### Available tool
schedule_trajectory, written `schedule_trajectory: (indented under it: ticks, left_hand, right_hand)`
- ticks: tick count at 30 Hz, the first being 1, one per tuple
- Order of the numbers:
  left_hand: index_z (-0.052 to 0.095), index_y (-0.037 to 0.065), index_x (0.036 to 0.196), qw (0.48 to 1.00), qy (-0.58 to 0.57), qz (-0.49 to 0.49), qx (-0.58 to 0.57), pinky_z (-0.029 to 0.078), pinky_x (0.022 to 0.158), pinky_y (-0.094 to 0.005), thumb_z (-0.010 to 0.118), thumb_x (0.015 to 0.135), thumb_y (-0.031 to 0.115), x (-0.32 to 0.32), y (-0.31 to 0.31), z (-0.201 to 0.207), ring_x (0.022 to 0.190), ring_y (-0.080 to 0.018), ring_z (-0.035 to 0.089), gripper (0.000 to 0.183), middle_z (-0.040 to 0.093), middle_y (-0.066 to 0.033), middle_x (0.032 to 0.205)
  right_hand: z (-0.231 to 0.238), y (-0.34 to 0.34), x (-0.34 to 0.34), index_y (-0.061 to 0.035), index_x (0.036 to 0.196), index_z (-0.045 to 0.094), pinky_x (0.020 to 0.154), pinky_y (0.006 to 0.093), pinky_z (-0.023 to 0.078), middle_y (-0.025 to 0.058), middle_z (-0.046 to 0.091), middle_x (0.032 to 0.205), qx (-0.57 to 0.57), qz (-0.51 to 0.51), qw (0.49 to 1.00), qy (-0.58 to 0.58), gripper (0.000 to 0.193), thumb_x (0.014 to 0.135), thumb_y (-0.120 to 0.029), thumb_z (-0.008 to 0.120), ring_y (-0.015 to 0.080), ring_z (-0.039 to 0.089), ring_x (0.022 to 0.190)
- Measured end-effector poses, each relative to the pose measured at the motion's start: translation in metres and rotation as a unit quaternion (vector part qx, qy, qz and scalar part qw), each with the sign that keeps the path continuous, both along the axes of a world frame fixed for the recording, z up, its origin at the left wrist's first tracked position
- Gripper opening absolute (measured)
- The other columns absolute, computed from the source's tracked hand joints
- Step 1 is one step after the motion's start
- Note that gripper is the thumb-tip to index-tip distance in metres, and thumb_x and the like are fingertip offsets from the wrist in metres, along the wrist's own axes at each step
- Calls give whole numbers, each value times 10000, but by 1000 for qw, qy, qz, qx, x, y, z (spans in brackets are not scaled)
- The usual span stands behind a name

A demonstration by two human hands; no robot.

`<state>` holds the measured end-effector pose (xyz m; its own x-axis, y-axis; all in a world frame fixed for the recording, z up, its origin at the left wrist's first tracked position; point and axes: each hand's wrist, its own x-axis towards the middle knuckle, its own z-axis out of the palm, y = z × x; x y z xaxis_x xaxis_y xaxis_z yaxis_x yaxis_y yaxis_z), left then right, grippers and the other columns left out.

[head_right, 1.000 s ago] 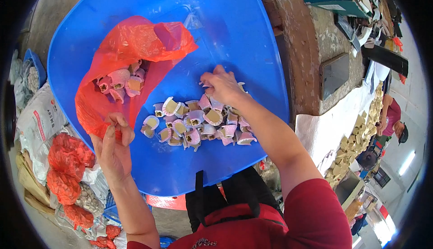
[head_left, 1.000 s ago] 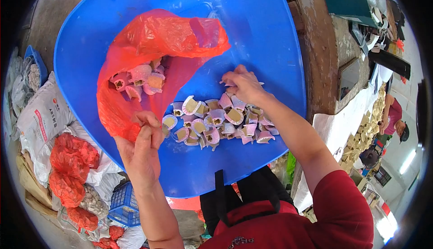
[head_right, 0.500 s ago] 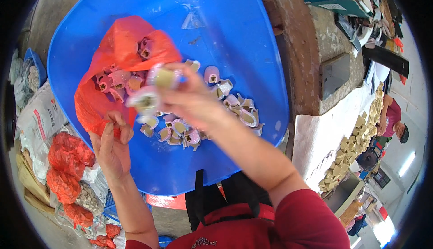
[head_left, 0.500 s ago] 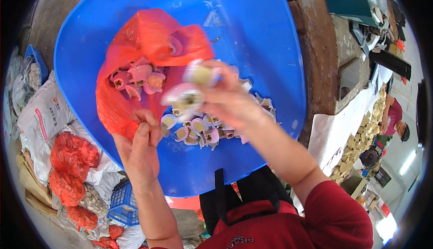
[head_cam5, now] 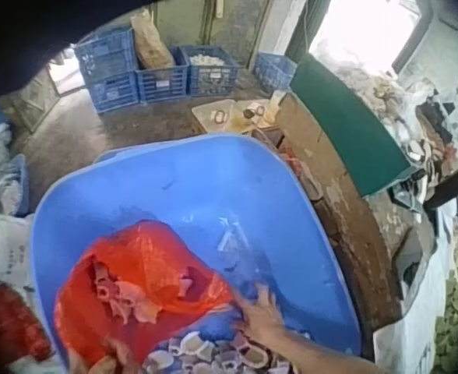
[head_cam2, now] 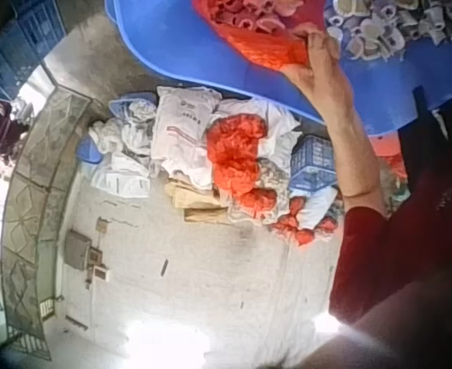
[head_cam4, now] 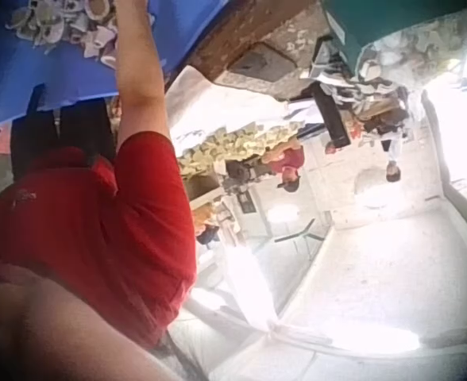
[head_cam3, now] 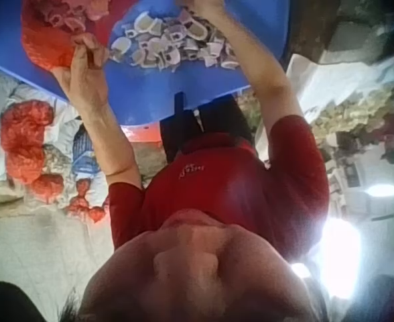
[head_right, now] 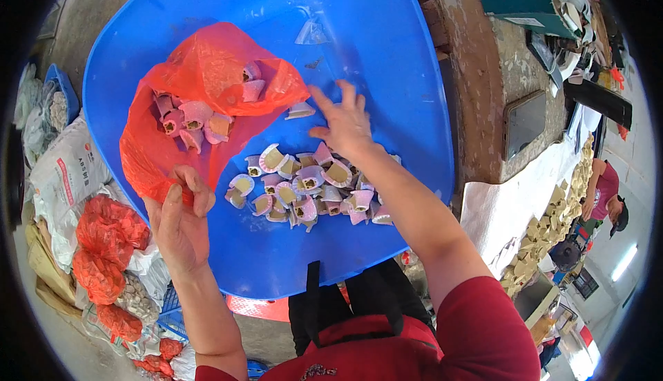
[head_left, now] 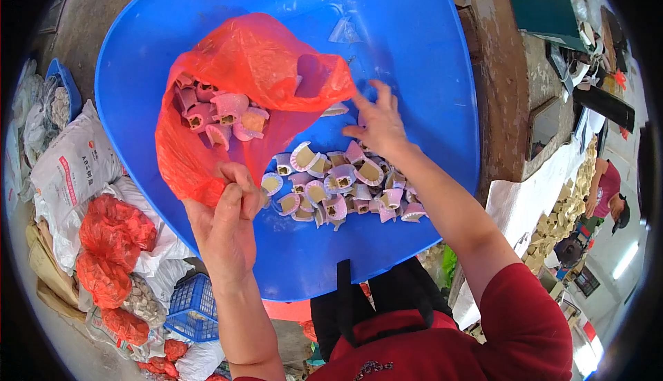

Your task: The recorder is picking up small shoe components from a blue bin and placing them into plastic bags for storage or assembly.

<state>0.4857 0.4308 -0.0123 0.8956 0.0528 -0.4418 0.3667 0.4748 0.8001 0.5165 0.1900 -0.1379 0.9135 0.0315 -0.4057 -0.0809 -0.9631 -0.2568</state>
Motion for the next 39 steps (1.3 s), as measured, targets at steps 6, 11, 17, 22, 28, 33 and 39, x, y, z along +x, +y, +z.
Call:
schedule_trajectory:
  ticks: [6,11,17,22,28,33,39]
  left_hand:
    - [404,11,1015,1000,4,22,-3,314,534,-260,498,845,52,2,-2,4,589,-115,391,198,482,-82,845]
    - [352,34,1133,999,18,26,-7,332,532,-248,491,833,4,3,2,2,583,-91,384,333,488,-62,827]
    - [321,65,1212,1000,1,-1,19,297,524,-240,484,849,71,-1,3,3,576,-98,369,398,458,-57,799]
    - [295,73,1254,998,-28,-28,42,294,514,-241,508,846,103,-10,11,3,564,-89,368,461,398,-33,733]
    - [225,54,1313,998,-52,39,-24,312,507,-257,590,833,215,4,35,15,554,-111,401,624,437,-74,778]
    - [354,68,1213,996,-81,-16,-42,274,537,-251,518,873,249,9,35,9,553,-103,360,418,421,-82,834]
    - [409,69,1080,995,-66,-21,-69,268,524,-255,522,869,245,8,22,8,558,-109,368,298,434,-86,842]
  right_hand:
    - [-32,12,5,-266,1284,459,831,416,481,116,442,1203,67,162,984,19,559,767,-186,655,332,498,1014]
    - [6,2,3,-92,1251,466,828,357,477,115,569,1027,207,86,974,6,499,784,-114,639,235,560,957]
    - [88,57,14,-14,1188,487,786,276,464,68,570,1076,655,-163,676,296,417,798,-52,631,112,546,940]
    - [44,116,67,2,1146,504,817,296,491,77,579,1068,667,-273,548,425,319,859,-125,560,154,576,939]
    - [60,75,111,-1,1169,503,870,365,498,101,582,1107,648,-330,668,162,297,917,-154,463,216,586,985]
    - [100,40,71,4,1251,448,917,388,431,132,538,1209,539,20,705,460,399,897,-165,522,213,530,1083]
    - [26,-16,1,-222,1226,524,852,359,468,96,511,1181,-83,154,978,111,423,812,-152,572,278,545,987]
